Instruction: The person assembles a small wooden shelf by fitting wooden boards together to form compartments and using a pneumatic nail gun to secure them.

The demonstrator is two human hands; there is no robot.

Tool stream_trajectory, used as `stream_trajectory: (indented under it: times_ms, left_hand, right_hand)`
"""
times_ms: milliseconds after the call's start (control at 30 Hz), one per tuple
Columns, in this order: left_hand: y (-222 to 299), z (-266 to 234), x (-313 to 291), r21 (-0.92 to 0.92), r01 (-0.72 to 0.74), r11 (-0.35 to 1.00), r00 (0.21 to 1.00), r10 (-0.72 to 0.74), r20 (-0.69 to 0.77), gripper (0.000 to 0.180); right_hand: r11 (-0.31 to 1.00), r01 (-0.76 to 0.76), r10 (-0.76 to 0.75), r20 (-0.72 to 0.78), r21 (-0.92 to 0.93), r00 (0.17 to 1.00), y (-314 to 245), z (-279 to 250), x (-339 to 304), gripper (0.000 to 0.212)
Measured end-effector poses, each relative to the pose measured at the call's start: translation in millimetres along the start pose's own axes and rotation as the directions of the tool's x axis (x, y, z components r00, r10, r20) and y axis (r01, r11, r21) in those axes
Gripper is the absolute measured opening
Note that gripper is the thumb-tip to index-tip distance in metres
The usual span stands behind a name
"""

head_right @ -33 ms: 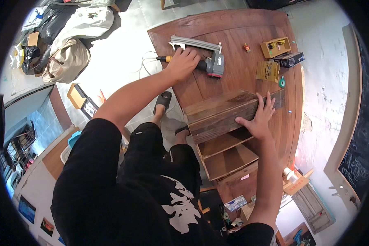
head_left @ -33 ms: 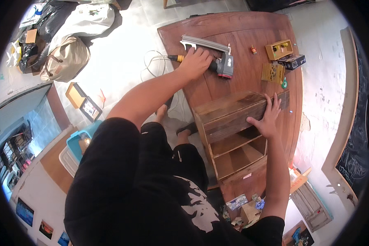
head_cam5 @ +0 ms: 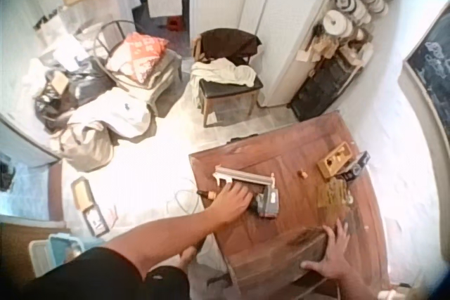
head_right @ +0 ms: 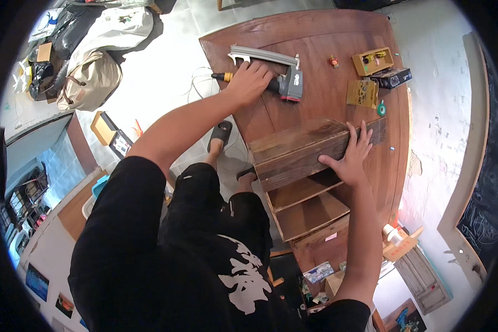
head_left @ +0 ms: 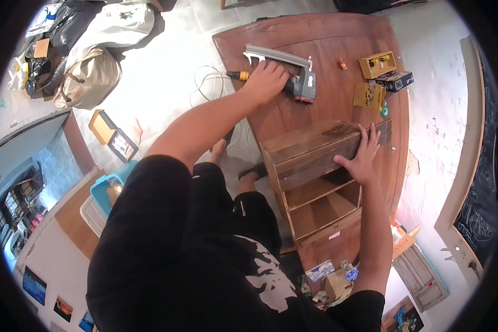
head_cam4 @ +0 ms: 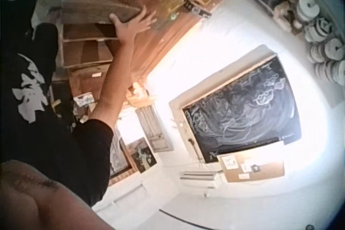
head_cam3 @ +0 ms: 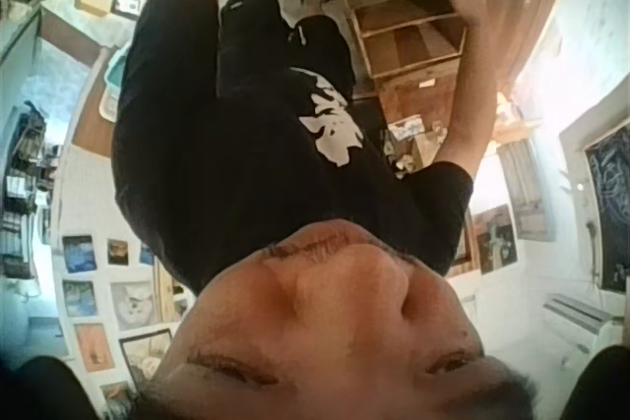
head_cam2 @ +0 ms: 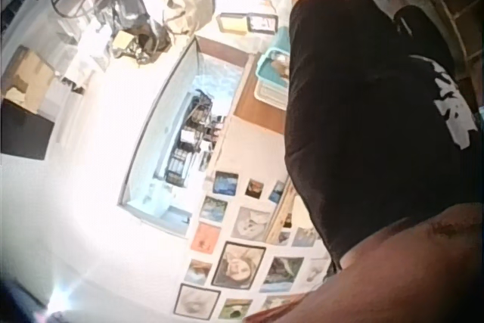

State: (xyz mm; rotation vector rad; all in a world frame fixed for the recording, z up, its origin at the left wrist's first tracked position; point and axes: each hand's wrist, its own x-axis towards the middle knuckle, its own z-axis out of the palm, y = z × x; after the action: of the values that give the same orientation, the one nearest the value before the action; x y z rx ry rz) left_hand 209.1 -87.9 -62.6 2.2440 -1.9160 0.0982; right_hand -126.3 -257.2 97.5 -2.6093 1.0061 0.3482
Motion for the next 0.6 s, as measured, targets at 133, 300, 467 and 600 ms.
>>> stream_trajectory:
  times_ms: [133, 300, 467, 600]
  left_hand:
    - [5.1, 21.5, 11.5, -0.074, 0.013, 0.997, 1.0, -0.013, -0.009, 0.04]
    - [11.3, 23.4, 25.2, -0.18, 0.11, 0.978, 0.989, -0.089, 0.117, 0.061]
    - [1.2, 12.7, 27.1, -0.291, 0.192, 0.937, 0.954, -0.108, 0.281, 0.044]
    - [1.3, -1.1, 20.5, -0.366, 0.192, 0.911, 0.95, -0.078, 0.303, 0.045]
  right_hand:
    - [1.0, 0.012, -0.013, 0.006, 0.003, 1.0, -4.3, 2.7, 7.6, 0.129]
    - [0.999, 0.044, -0.044, -0.001, -0.011, 0.999, -1.4, 2.6, 5.1, 0.128]
    - [0.999, 0.019, -0.018, 0.016, -0.041, 1.0, -4.2, 1.9, 3.7, 0.127]
    - [0.999, 0.02, -0.019, 0.04, -0.037, 0.999, -2.1, 1.6, 4.3, 0.128]
